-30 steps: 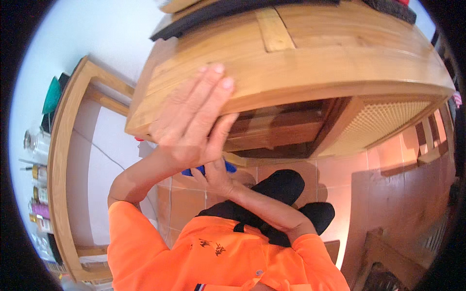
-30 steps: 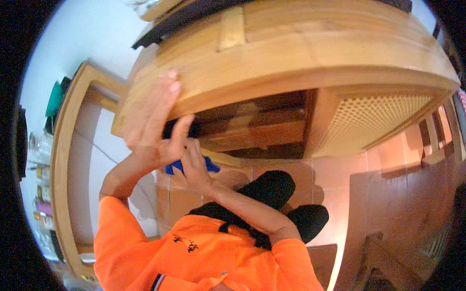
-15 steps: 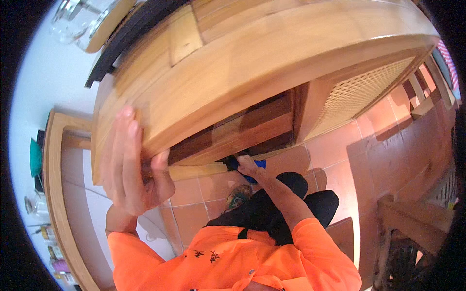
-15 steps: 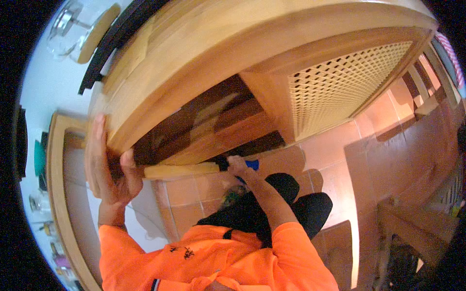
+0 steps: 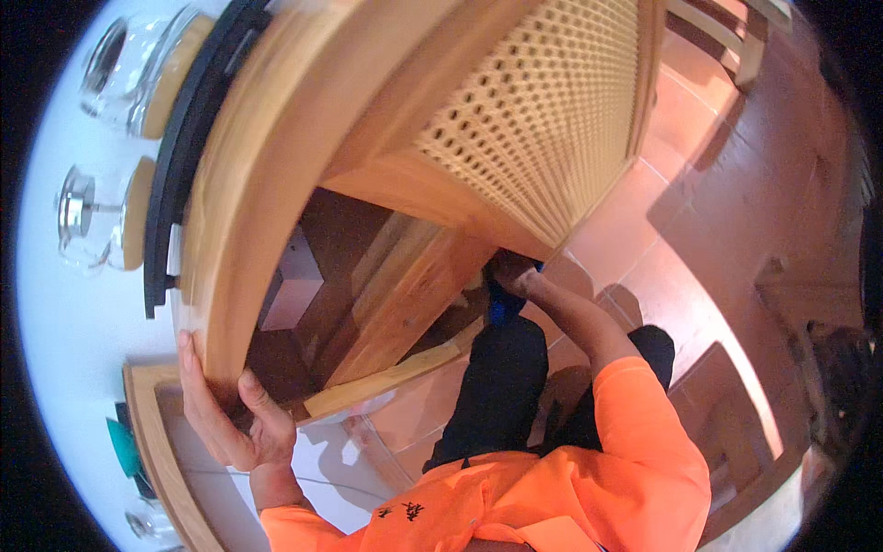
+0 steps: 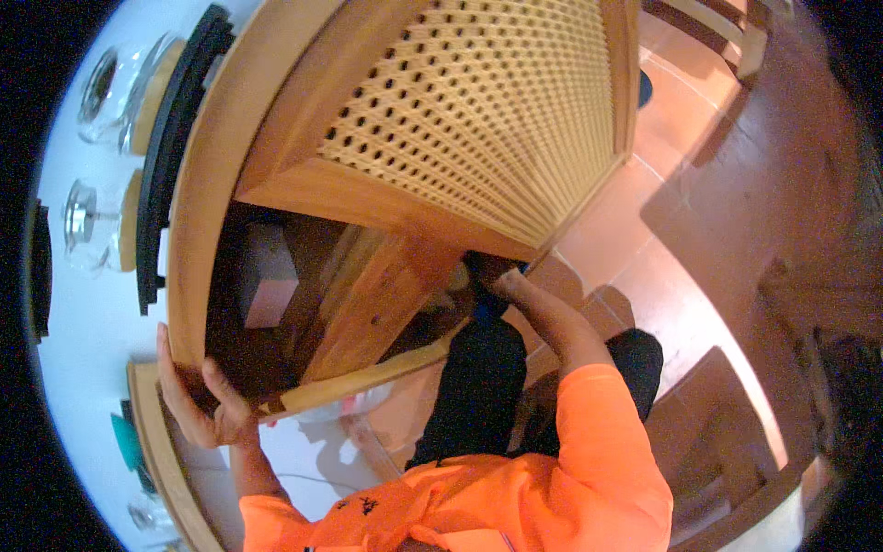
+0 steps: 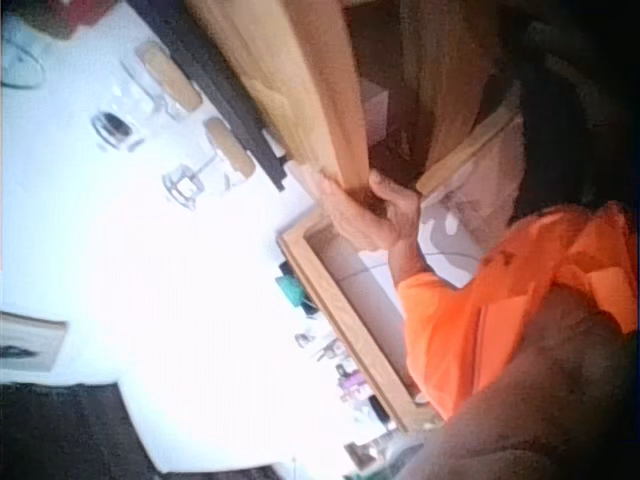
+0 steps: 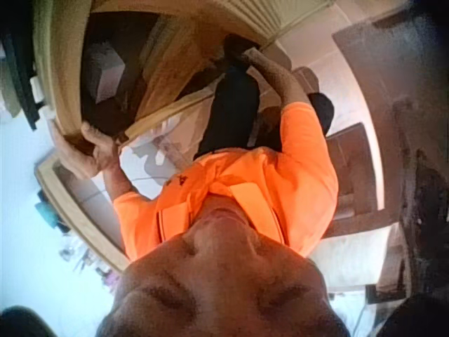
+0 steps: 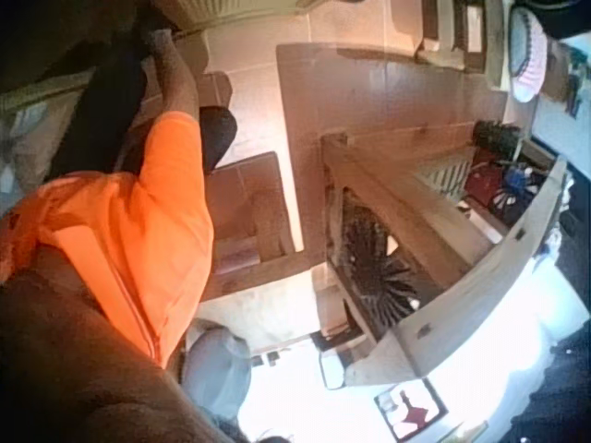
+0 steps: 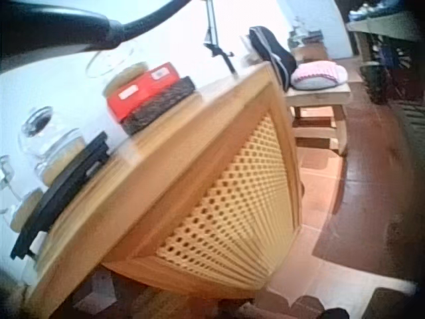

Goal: The person wipes a wooden cabinet and a countertop with a blue cloth. They move glass jars and a green bowl to clean underneath them, then wipe the inside of a cabinet door. The person also wipes a metal coffee press and places chopsticks into a glass.

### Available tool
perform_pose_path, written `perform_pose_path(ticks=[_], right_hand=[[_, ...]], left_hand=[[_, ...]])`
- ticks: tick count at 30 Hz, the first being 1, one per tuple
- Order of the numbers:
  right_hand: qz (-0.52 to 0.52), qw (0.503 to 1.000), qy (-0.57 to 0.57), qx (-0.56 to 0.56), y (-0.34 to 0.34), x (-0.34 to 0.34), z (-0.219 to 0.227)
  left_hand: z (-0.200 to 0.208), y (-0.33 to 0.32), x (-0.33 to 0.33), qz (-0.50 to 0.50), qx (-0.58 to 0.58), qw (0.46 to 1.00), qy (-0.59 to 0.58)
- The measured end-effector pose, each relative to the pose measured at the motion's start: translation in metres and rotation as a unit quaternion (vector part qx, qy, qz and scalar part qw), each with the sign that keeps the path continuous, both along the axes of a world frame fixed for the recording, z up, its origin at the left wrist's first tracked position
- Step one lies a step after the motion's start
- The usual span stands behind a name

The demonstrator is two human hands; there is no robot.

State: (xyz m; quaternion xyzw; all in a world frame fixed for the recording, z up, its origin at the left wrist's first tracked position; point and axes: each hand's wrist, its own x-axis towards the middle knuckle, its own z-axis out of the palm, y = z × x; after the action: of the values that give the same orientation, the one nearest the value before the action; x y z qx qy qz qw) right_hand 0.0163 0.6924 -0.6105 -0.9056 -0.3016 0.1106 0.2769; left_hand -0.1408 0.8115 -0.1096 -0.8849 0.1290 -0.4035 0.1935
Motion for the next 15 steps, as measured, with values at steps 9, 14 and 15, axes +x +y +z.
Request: perform_pose_path(ticks=[9, 14, 15], right_hand=[[0.009, 0.987, -0.150, 0.059, 0.026, -0.030, -0.048], [-0.117, 0.972, -0.152, 0.133, 0.027, -0.009, -0.033], [-0.180, 0.950, -0.172, 0.186, 0.034, 0.001, -0.034]], left_hand=[[-0.015, 0.007, 0.004, -0.052, -0.081, 0.995, -0.013], [-0.019, 0.021, 0.000, -0.047, -0.094, 0.993, -0.058], [-0.018, 0.019, 0.001, -0.057, -0.109, 0.991, -0.055]])
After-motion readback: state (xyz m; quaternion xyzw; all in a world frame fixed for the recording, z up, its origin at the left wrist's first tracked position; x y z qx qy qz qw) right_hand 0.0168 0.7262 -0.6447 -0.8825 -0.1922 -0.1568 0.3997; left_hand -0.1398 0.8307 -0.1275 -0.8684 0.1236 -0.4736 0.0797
